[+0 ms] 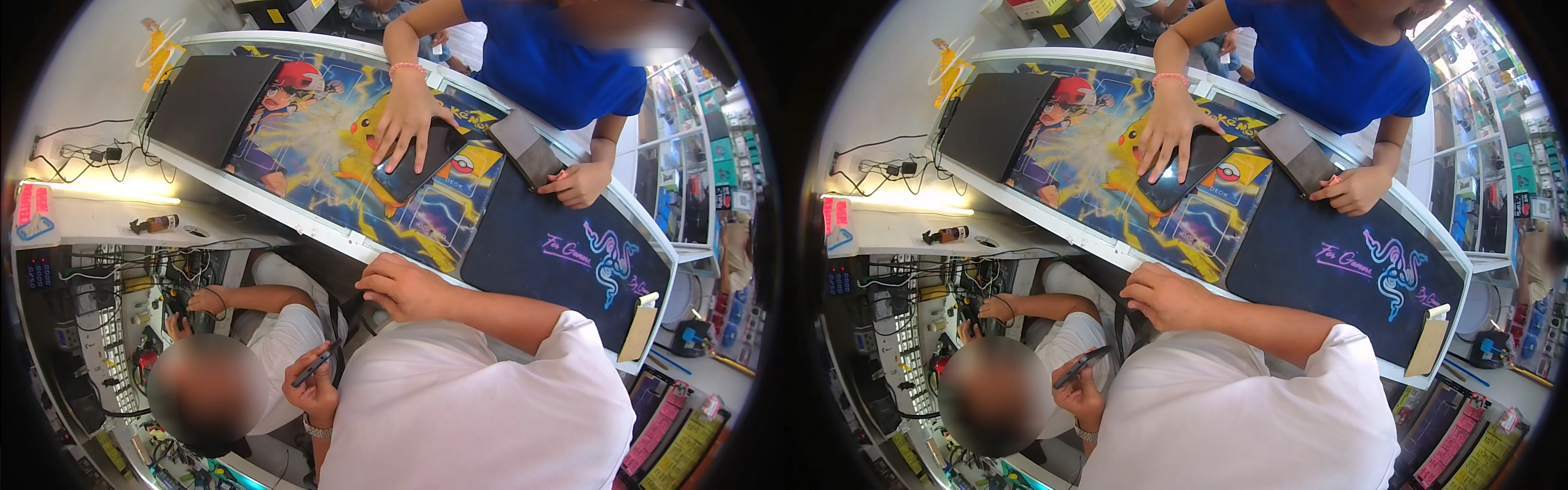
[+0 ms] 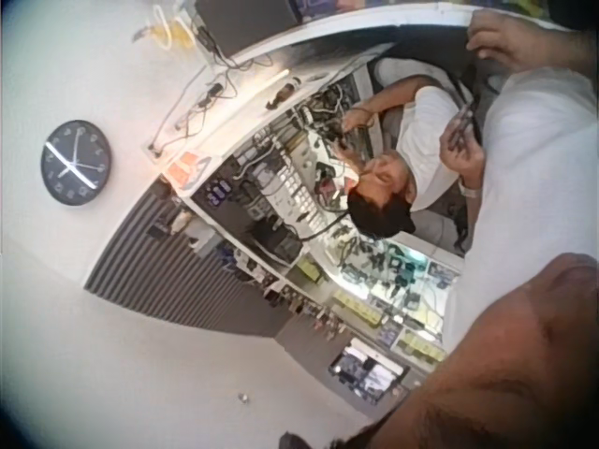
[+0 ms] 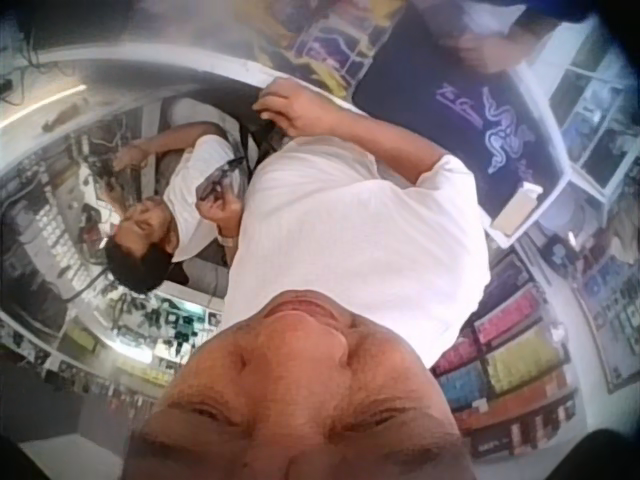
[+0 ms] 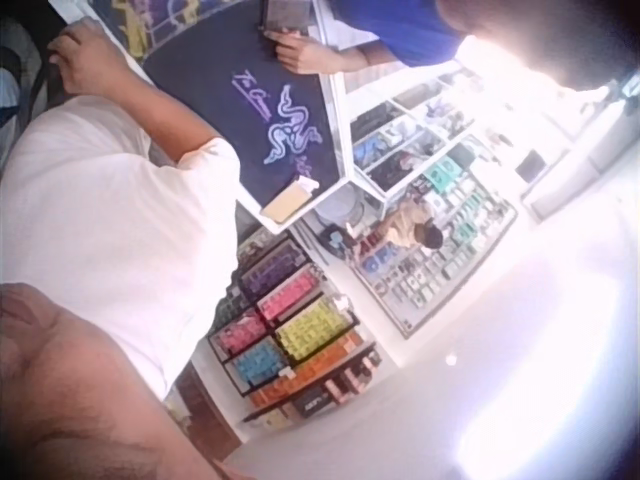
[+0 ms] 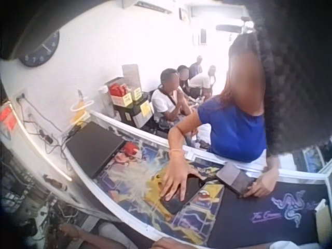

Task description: The person removes a protective film from the back of a smartphone, applies adhesive along the edges, and reattaches the back cover. The person then hands the phone to a customer across the counter.

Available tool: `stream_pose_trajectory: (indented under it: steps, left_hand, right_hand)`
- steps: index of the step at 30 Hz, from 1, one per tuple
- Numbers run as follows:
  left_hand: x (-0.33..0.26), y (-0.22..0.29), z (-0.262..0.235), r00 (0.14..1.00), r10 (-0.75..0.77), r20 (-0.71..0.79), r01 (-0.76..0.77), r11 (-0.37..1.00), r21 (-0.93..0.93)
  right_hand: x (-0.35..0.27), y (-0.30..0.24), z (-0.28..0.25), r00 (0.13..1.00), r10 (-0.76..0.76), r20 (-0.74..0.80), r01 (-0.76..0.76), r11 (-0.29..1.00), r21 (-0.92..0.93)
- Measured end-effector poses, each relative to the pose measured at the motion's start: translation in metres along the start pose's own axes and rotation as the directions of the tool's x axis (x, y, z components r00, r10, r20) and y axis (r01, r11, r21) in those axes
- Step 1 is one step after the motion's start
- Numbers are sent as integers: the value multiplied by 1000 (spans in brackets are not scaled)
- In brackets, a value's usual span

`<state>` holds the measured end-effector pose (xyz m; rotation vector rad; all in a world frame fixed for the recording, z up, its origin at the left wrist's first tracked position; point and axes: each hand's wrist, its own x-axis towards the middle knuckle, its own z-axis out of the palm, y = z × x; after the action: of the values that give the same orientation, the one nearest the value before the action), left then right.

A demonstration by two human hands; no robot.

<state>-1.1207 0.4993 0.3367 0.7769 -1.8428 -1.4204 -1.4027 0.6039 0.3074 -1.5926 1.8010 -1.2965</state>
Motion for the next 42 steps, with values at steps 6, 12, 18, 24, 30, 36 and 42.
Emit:
stream_pose_trajectory:
  steps: [6,12,18,24,30,36,42]
  left_hand:
    - [3,2,15,995,-9,-95,9,1000,0]
    - [7,4,27,990,18,-141,-16,1000,15]
    - [11,5,34,992,16,-128,-15,1000,9]
    - [16,10,38,994,51,-96,-49,999,21]
    - [11,14,38,987,72,-144,-80,996,-48]
    - [12,11,34,982,118,-147,-124,992,-34]
    - [-12,7,20,973,71,-220,-85,995,-53]
  right_hand:
    - [1,2,-1,1000,19,-8,-18,1000,25]
    - [3,2,-5,999,36,10,-37,997,70]
    - [5,1,-7,998,58,-3,-57,993,103]
    - [6,2,-6,999,38,-27,-35,994,101]
    - [11,-2,-5,1000,1,-29,2,995,101]
    - [12,-5,-6,998,32,-52,-27,995,95]
    - [9,-11,-4,1000,22,-17,-21,1000,18]
